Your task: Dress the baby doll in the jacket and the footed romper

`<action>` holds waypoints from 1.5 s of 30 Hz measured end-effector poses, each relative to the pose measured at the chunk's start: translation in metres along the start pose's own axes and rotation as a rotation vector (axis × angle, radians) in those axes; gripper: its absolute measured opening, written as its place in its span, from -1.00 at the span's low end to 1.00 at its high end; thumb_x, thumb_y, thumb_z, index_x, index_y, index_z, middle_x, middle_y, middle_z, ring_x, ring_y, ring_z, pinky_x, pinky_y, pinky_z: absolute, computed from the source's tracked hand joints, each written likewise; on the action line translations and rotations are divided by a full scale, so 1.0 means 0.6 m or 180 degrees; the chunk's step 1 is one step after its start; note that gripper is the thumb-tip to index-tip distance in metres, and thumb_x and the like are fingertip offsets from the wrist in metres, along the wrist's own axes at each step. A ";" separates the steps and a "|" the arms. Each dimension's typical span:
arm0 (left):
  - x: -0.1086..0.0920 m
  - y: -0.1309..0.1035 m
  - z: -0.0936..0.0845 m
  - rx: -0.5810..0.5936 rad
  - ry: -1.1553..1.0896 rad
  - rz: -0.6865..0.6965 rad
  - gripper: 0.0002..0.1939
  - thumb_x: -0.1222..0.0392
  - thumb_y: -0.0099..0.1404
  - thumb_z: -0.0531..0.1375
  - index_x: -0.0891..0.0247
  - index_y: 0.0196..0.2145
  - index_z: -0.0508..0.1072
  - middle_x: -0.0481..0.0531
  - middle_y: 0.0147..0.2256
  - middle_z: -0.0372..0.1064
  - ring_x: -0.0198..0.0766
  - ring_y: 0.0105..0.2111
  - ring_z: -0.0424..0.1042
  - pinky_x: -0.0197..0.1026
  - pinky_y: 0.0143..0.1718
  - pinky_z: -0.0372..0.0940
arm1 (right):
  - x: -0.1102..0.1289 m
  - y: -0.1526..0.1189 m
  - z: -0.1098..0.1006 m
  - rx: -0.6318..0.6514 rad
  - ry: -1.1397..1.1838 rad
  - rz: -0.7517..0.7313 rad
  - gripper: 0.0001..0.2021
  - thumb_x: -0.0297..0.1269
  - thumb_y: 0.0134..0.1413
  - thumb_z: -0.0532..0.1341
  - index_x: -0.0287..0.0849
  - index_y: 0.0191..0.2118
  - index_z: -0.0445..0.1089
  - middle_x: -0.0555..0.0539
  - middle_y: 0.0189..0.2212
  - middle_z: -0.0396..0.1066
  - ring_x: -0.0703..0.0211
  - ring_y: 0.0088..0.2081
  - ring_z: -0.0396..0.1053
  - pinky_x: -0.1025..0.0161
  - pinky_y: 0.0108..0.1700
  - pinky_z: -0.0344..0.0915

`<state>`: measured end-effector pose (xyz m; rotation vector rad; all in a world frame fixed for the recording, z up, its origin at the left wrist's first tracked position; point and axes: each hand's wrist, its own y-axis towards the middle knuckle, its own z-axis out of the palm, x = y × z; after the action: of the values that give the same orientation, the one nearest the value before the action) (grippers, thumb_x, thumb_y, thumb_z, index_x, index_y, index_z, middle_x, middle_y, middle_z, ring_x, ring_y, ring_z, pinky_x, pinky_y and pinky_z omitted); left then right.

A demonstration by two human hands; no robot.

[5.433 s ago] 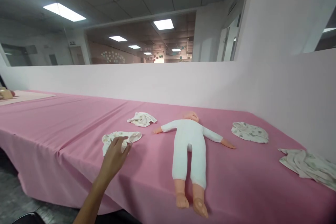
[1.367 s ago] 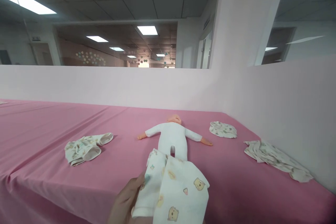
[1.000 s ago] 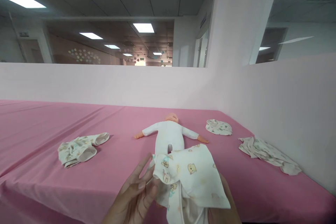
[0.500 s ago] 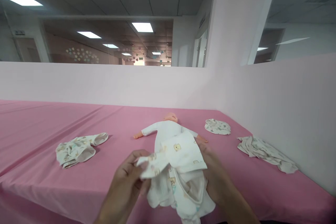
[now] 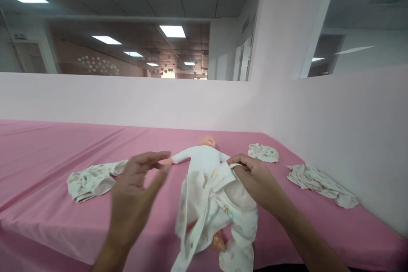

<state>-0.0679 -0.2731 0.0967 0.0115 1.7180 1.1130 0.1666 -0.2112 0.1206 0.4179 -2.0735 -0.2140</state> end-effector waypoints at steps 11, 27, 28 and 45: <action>0.005 0.006 0.042 0.1095 0.0747 0.0216 -0.74 0.08 0.40 0.01 0.18 -0.12 0.44 -0.04 -0.38 0.42 -0.27 -0.41 0.38 -0.26 -0.38 0.29 | 0.052 -0.024 0.007 0.0532 -0.0215 -0.0232 -0.72 -0.29 0.19 0.00 0.02 -0.14 0.44 0.11 -0.60 0.12 0.35 -0.60 0.00 0.36 -0.59 -0.05; -0.013 -0.030 0.051 0.1234 0.0733 0.0968 -0.76 0.27 0.36 0.01 0.14 -0.09 0.40 -0.07 -0.24 0.49 -0.31 -0.31 0.46 -0.29 -0.33 0.31 | 0.089 -0.031 0.037 0.0321 -0.0387 -0.0868 -0.73 -0.47 0.08 0.02 -0.02 -0.28 0.42 0.12 -0.51 0.36 0.34 -0.53 0.18 0.37 -0.52 0.08; -0.011 -0.017 0.044 0.1113 0.0826 0.1068 -0.75 0.29 0.34 0.02 0.15 -0.11 0.41 -0.07 -0.24 0.50 -0.31 -0.30 0.47 -0.30 -0.31 0.31 | 0.084 -0.033 0.035 0.0266 -0.0579 -0.0912 -0.72 -0.48 0.07 0.01 -0.03 -0.28 0.41 0.11 -0.50 0.37 0.32 -0.51 0.20 0.35 -0.49 0.09; 0.009 0.121 -0.084 0.2549 0.0780 -0.0084 -0.87 0.23 0.20 0.08 0.14 -0.41 0.44 -0.10 -0.47 0.40 -0.31 -0.51 0.36 -0.35 -0.54 0.21 | 0.020 -0.060 -0.077 0.0247 -0.0708 0.0100 -0.77 -0.38 0.12 -0.03 -0.06 -0.29 0.37 0.02 -0.44 0.38 0.23 -0.46 0.27 0.33 -0.51 0.12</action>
<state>-0.1430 -0.2625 0.1428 0.3607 2.2758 0.3537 0.2081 -0.2483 0.1423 0.4240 -2.3111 -0.1676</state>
